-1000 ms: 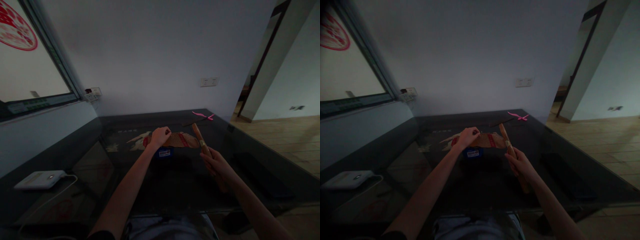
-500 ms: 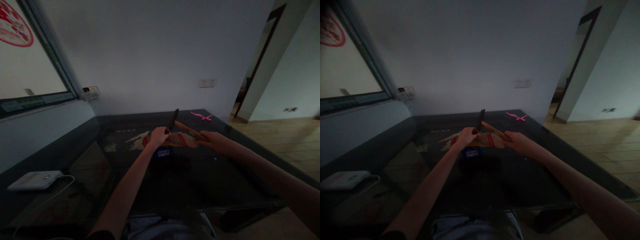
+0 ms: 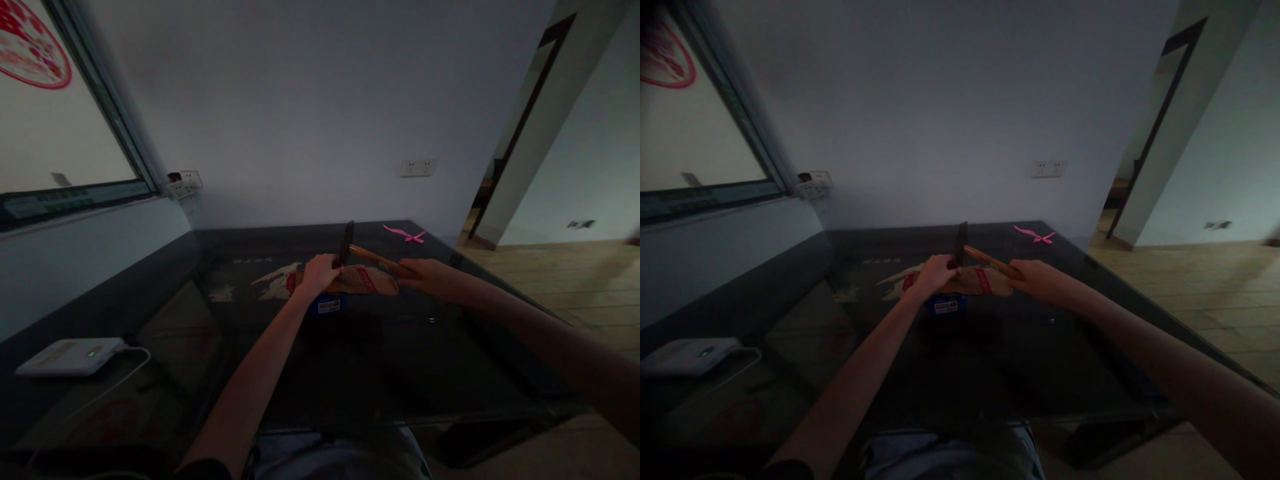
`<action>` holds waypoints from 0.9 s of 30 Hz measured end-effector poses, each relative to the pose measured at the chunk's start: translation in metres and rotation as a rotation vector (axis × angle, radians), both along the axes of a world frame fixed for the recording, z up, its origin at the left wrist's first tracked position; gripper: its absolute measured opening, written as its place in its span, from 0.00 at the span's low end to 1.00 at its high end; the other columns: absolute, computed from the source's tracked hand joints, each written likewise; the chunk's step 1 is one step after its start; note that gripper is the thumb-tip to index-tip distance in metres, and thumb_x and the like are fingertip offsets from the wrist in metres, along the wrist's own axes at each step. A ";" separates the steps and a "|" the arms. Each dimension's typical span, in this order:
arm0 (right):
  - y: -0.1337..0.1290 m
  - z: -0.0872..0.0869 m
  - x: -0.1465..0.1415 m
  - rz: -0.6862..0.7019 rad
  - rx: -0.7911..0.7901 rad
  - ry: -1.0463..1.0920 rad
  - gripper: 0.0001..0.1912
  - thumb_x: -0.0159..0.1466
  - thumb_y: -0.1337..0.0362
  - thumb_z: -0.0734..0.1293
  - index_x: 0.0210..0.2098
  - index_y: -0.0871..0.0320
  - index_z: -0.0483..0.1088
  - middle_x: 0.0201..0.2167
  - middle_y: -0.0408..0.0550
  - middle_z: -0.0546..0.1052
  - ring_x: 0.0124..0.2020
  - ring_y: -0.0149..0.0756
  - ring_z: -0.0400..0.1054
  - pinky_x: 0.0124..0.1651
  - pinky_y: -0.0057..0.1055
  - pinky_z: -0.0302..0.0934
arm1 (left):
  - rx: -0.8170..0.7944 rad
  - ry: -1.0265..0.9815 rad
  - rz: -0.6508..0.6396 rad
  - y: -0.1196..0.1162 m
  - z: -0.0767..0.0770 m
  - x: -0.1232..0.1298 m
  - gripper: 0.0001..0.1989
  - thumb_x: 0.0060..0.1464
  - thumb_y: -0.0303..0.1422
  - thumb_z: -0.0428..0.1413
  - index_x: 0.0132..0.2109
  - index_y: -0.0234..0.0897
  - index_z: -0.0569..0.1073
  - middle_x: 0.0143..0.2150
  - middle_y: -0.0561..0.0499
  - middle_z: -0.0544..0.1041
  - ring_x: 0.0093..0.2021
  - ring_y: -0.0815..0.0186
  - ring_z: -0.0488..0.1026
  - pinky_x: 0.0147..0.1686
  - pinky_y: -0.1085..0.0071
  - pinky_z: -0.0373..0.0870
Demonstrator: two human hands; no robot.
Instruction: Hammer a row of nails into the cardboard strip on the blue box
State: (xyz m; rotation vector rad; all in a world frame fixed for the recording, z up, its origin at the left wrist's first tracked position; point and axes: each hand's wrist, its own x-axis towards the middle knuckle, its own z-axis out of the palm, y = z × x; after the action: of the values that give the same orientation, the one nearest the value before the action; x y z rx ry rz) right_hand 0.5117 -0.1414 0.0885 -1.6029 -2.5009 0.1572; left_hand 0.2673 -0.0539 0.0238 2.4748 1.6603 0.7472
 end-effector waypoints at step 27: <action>-0.011 0.000 0.002 -0.079 -0.050 0.166 0.08 0.60 0.59 0.60 0.27 0.56 0.58 0.18 0.41 0.65 0.17 0.28 0.60 0.18 0.26 0.52 | -0.010 -0.005 -0.012 0.000 -0.001 -0.001 0.10 0.52 0.35 0.54 0.40 0.40 0.76 0.40 0.49 0.78 0.41 0.63 0.74 0.42 0.71 0.68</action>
State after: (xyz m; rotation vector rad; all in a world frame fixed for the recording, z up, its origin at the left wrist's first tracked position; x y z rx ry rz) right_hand 0.5141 -0.1529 0.0890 -1.6322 -2.3231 0.3301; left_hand 0.2667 -0.0540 0.0232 2.4724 1.6416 0.7411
